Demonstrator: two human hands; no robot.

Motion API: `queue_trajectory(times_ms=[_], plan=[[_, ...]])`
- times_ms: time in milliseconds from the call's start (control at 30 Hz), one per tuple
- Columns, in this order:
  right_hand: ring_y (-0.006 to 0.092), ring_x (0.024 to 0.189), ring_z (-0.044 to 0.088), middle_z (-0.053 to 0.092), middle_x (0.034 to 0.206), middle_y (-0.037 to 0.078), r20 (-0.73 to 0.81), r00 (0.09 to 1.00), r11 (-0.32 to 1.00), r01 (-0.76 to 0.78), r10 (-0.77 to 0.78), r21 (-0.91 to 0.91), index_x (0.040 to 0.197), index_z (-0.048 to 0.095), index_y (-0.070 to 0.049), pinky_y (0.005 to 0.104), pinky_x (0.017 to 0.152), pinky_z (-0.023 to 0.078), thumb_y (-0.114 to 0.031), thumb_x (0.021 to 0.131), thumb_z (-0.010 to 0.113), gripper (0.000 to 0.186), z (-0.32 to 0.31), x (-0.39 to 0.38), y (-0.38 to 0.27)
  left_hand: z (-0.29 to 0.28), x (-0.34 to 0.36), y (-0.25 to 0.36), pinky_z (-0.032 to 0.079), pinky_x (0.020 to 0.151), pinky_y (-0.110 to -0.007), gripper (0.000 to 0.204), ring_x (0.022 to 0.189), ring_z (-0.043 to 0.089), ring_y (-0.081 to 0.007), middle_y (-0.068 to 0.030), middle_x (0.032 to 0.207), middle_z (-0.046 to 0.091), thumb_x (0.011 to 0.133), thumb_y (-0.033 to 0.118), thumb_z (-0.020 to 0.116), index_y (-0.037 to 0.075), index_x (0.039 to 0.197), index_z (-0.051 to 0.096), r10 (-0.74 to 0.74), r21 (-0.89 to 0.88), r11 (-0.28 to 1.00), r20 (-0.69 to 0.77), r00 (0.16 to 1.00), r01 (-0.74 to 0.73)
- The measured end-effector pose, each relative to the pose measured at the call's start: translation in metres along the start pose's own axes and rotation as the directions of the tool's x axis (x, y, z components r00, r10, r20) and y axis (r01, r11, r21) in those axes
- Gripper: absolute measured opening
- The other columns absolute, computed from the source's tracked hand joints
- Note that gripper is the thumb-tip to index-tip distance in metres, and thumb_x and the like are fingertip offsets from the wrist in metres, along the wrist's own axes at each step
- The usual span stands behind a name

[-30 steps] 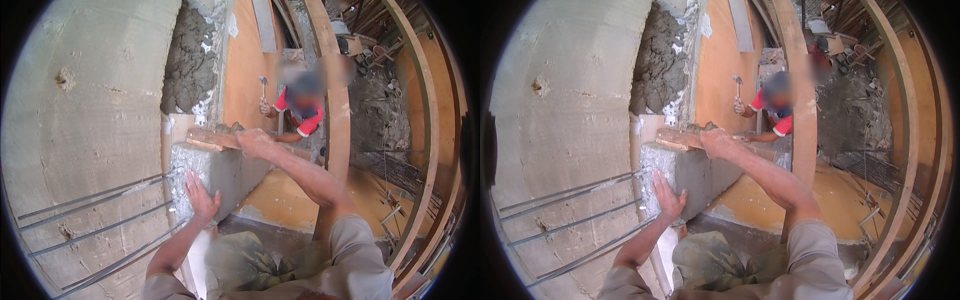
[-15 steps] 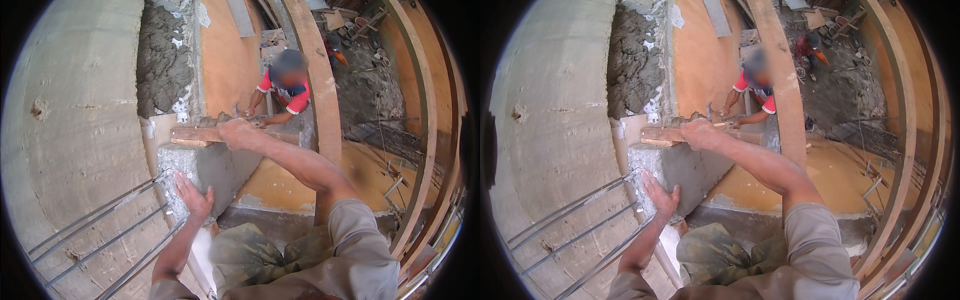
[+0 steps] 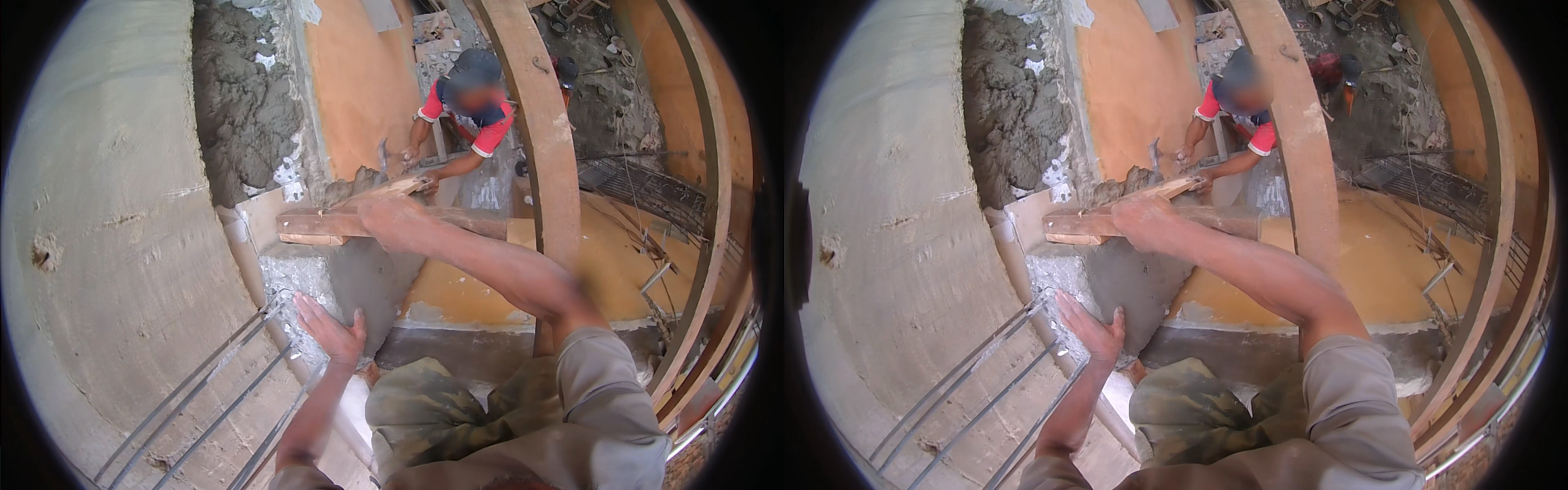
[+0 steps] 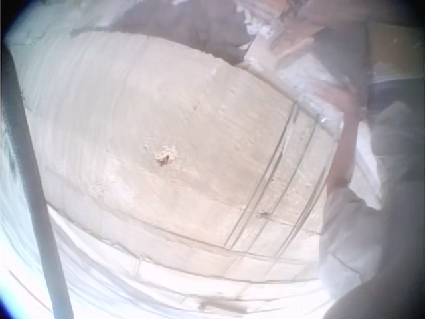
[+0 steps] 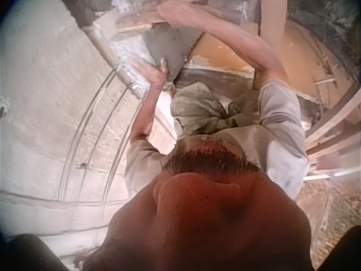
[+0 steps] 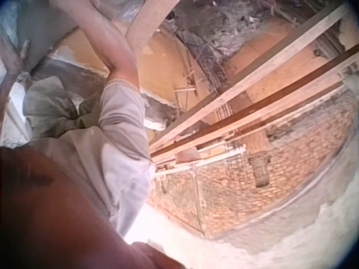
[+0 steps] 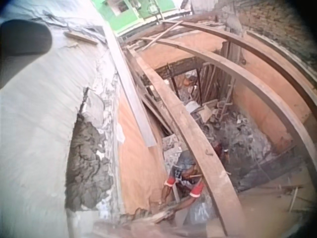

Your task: The person applies wet cement to a wall using a trowel and smooths it with a wooden plank. They then use a hammer to tap a wooden form into place and adjust rebar protruding from the wall.

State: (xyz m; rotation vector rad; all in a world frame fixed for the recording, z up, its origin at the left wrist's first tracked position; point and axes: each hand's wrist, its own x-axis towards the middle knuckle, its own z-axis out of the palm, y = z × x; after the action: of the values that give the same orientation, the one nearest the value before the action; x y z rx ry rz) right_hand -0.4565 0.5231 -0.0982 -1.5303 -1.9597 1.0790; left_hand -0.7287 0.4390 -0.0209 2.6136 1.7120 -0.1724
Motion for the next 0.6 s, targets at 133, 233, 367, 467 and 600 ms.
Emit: queue_trajectory(times_ms=[133,233,367,467,600], plan=[[0.0364,0.083,0.07,0.068,0.085,0.022,-0.044,0.999,1.0,0.01,-0.011,-0.004,0.096,0.06,0.003,0.0446,0.073,0.055,-0.007,0.077,0.064,0.022,-0.001,-0.001,0.0,0.0,0.002,0.002,0.016,0.114,-0.063,0.104,0.144,0.016,-0.0528,-0.0379,0.153,0.016,0.08,0.038,0.071,-0.014,0.148,0.013,-0.016,0.024,1.0,0.018,1.0,0.015],[0.0341,0.079,0.071,0.068,0.082,0.02,-0.056,0.998,1.0,-0.009,0.008,-0.026,0.094,0.059,0.002,0.0424,0.069,0.056,-0.009,0.077,0.063,0.021,0.007,0.0,0.002,0.001,0.003,-0.001,0.018,0.112,-0.065,0.1,0.143,0.018,-0.0542,-0.038,0.153,0.018,0.085,0.041,0.067,-0.013,0.149,0.013,0.012,0.027,1.0,-0.001,1.0,-0.012],[0.0303,0.078,0.071,0.068,0.081,0.019,-0.056,0.998,0.997,-0.011,0.006,-0.081,0.093,0.059,0.002,0.0389,0.065,0.056,-0.01,0.078,0.063,0.02,0.008,0.003,0.002,0.002,0.005,-0.001,0.021,0.11,-0.066,0.096,0.141,0.022,-0.0554,-0.0385,0.152,0.02,0.09,0.046,0.063,-0.011,0.15,0.014,0.011,0.034,0.999,-0.016,1.0,-0.011],[0.0295,0.078,0.071,0.068,0.081,0.019,-0.04,0.999,0.996,-0.019,0.016,-0.082,0.094,0.059,0.003,0.038,0.064,0.056,-0.01,0.078,0.062,0.021,0.007,0.004,0.001,0.002,0.005,-0.001,0.022,0.11,-0.066,0.097,0.14,0.023,-0.0555,-0.0388,0.151,0.021,0.091,0.049,0.061,-0.01,0.151,0.014,0.005,0.046,0.999,-0.017,1.0,-0.004],[0.0289,0.083,0.071,0.069,0.086,0.017,0.006,0.999,0.994,-0.042,0.043,-0.098,0.096,0.061,0.0,0.0406,0.065,0.057,-0.01,0.08,0.062,0.019,0.004,0.005,0.0,0.002,0.006,-0.001,0.023,0.109,-0.066,0.096,0.139,0.025,-0.0557,-0.0389,0.151,0.022,0.091,0.05,0.061,-0.01,0.151,0.015,-0.017,0.05,0.999,-0.01,1.0,0.017]])
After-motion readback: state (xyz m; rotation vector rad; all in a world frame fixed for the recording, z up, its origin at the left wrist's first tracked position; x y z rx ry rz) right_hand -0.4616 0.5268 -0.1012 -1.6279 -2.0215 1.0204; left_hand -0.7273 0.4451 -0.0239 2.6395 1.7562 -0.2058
